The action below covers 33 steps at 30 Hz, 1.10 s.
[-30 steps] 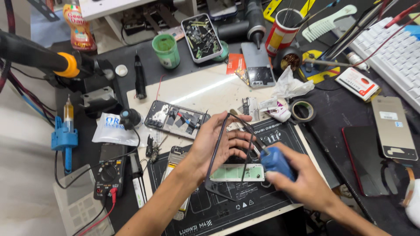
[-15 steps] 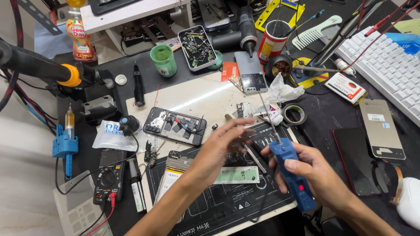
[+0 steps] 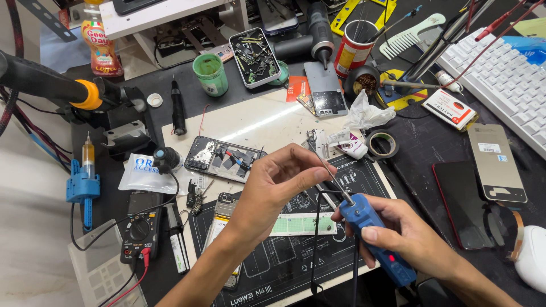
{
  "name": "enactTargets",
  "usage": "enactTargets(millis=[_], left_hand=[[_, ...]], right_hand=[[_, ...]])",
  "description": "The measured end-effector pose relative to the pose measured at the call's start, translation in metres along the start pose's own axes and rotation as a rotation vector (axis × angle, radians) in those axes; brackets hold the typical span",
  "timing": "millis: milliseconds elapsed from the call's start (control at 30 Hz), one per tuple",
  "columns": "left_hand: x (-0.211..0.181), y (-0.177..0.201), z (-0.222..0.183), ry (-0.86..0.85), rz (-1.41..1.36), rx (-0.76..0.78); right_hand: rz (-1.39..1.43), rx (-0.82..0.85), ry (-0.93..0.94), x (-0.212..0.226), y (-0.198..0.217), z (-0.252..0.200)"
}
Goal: The person unscrews and removes the internal components of a phone, then uses a soldering iron to apply solder to the plastic frame.
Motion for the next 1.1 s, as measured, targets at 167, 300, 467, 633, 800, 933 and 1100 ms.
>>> enactTargets(millis=[167,300,467,633,800,933,1100], left_hand=[[-0.004,0.001,0.0,0.003,-0.033,-0.023],[-0.003,0.008,-0.001,-0.014,-0.098,-0.066],[-0.007,0.016,0.0,-0.017,-0.131,-0.128],[-0.005,0.023,0.001,-0.016,-0.148,-0.165],[-0.006,0.028,0.004,-0.025,-0.189,-0.186],[-0.008,0.033,0.005,-0.045,-0.183,-0.183],[-0.005,0.035,0.006,-0.054,-0.211,-0.193]], right_hand=[[0.036,0.018,-0.024,-0.003,-0.003,0.002],[0.032,0.012,-0.055,-0.009,-0.002,-0.003],[0.036,0.023,-0.101,-0.008,-0.006,0.001],[0.051,0.019,-0.112,-0.014,-0.008,0.0],[0.046,-0.002,-0.15,-0.015,-0.008,0.0],[0.054,-0.018,-0.185,-0.016,-0.009,-0.001],[0.049,-0.033,-0.196,-0.016,-0.009,0.0]])
Point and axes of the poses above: each hand's wrist, its own z-axis towards the middle knuckle, its own y-axis out of the back of the hand, x = y × z, the point moved 8 cm from there along z, towards the middle knuckle, and after that the axes turned 5 degrees about -y, right-handed, at the moved point
